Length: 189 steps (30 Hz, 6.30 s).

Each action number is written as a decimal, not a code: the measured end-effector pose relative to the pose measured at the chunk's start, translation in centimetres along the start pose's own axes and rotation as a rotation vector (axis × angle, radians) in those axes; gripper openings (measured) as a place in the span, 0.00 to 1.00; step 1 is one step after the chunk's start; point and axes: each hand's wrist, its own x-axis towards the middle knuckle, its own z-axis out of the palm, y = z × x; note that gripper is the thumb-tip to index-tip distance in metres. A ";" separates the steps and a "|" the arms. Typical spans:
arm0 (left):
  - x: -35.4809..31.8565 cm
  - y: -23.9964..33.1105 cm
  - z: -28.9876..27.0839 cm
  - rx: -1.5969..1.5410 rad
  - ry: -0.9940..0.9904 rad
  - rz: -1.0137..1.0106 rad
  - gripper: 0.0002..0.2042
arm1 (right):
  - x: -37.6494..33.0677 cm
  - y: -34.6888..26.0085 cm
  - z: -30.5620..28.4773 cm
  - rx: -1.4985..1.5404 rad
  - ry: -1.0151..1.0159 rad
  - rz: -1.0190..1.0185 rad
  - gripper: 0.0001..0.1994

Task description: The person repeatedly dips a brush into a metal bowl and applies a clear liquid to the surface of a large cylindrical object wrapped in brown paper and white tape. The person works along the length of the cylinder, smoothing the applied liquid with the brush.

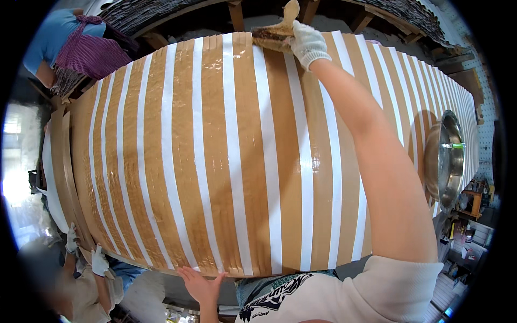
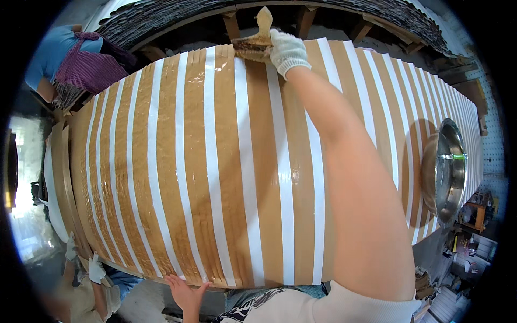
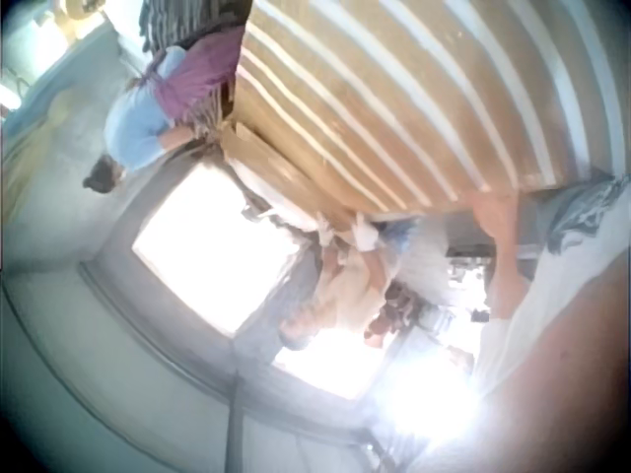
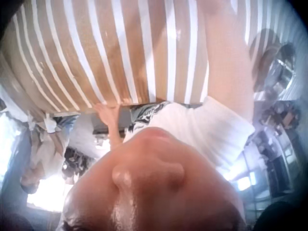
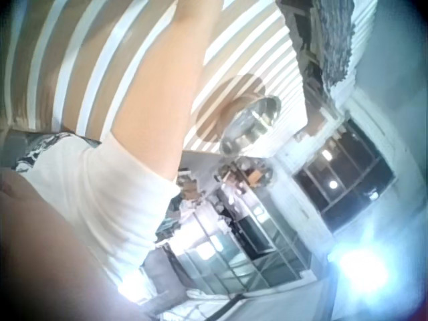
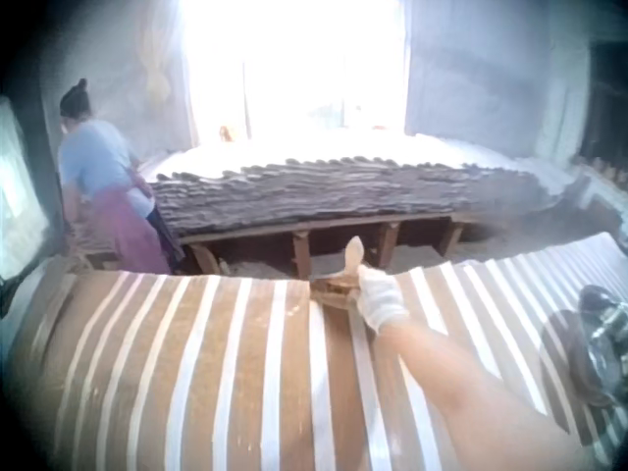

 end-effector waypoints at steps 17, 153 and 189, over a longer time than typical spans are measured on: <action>-0.5 -0.6 1.2 -0.056 0.148 0.072 0.62 | -32.7 -0.9 -13.6 0.331 -0.153 -0.353 0.13; 0.0 -0.6 1.5 -0.293 -0.009 -0.049 0.73 | -2.7 -1.2 0.4 0.439 -0.130 0.444 0.27; -0.6 -0.9 2.6 -0.416 0.218 0.002 0.68 | -22.5 10.7 -6.3 0.464 0.128 0.565 0.28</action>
